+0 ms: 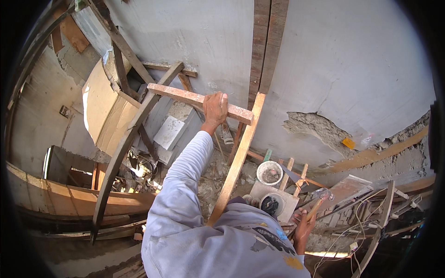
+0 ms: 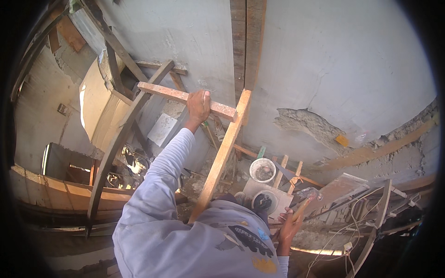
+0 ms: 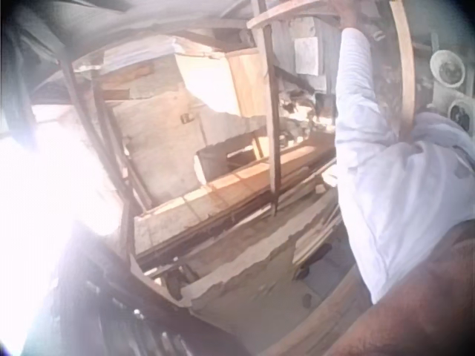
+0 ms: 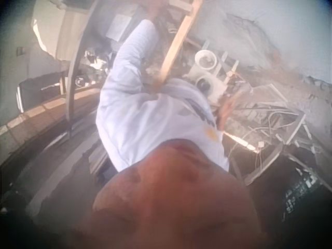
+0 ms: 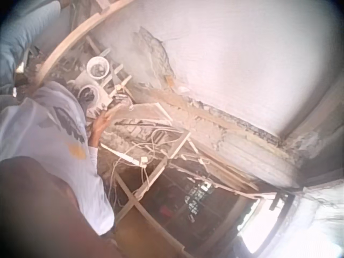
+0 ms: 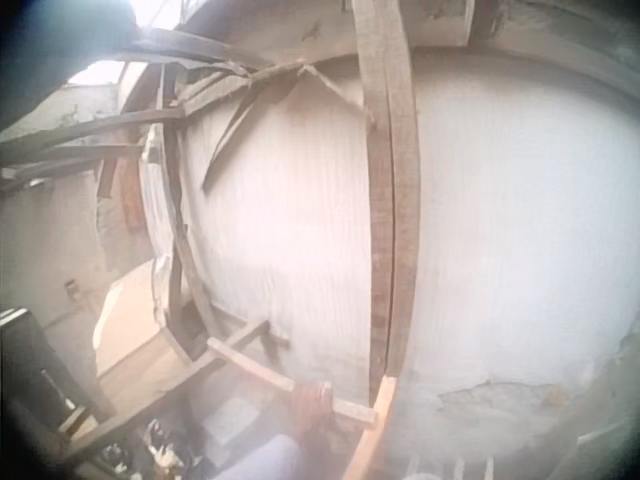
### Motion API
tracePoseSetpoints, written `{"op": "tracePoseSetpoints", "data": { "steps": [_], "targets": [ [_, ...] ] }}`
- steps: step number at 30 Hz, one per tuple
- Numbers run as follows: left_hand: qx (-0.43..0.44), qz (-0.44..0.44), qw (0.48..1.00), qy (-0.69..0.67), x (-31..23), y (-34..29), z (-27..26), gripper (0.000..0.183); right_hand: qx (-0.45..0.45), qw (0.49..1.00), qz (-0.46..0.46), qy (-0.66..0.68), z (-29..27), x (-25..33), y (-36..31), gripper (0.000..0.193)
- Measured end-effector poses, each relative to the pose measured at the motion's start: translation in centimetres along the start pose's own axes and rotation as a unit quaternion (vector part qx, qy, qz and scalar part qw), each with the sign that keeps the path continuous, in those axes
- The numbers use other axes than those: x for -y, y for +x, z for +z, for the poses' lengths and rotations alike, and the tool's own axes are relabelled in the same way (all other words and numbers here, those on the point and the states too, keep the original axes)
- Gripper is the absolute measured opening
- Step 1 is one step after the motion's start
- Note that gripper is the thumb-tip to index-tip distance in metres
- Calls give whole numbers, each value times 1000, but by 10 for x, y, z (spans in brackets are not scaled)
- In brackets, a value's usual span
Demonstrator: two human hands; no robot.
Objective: The person is assembling a wooden frame structure by hand. They position wooden planks, pick up nails from a bucket, and hammer them into place to join the pieces together.
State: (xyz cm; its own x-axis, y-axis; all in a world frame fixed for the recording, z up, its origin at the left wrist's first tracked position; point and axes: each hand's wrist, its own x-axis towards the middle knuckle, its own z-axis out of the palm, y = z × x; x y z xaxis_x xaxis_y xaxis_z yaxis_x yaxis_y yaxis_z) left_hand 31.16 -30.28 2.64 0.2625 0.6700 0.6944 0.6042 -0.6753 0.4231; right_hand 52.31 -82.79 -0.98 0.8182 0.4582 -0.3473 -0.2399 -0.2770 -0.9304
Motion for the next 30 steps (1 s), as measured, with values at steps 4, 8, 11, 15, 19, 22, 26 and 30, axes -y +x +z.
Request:
{"op": "tracePoseSetpoints", "data": {
  "steps": [4,8,11,15,19,22,26,30],
  "targets": [
    [3,-20,1000,9,-7,2,4,28,-8,1000,4,-3,6,10,-4,47],
    [-14,-21,999,20,-5,3,11,28,7,1000,-3,11,7,7,1,51],
    [-22,-13,1000,18,-4,2,9,27,9,1000,-9,-11,11,13,-3,52],
    [-47,4,999,-27,-3,1,14,26,20,1000,-7,-15,11,9,-6,51],
    [-24,-19,1000,-9,-4,1,14,28,21,1000,-1,-20,13,5,-5,48],
    [-31,-12,999,-11,-1,-1,12,29,23,1000,4,-20,16,7,-7,47],
    [-11,-17,1000,-2,-2,-1,9,30,24,999,9,-20,17,4,-8,46],
    [-29,-1,999,-20,-3,-2,7,29,24,999,14,-20,18,2,-6,46]
  ]
}}
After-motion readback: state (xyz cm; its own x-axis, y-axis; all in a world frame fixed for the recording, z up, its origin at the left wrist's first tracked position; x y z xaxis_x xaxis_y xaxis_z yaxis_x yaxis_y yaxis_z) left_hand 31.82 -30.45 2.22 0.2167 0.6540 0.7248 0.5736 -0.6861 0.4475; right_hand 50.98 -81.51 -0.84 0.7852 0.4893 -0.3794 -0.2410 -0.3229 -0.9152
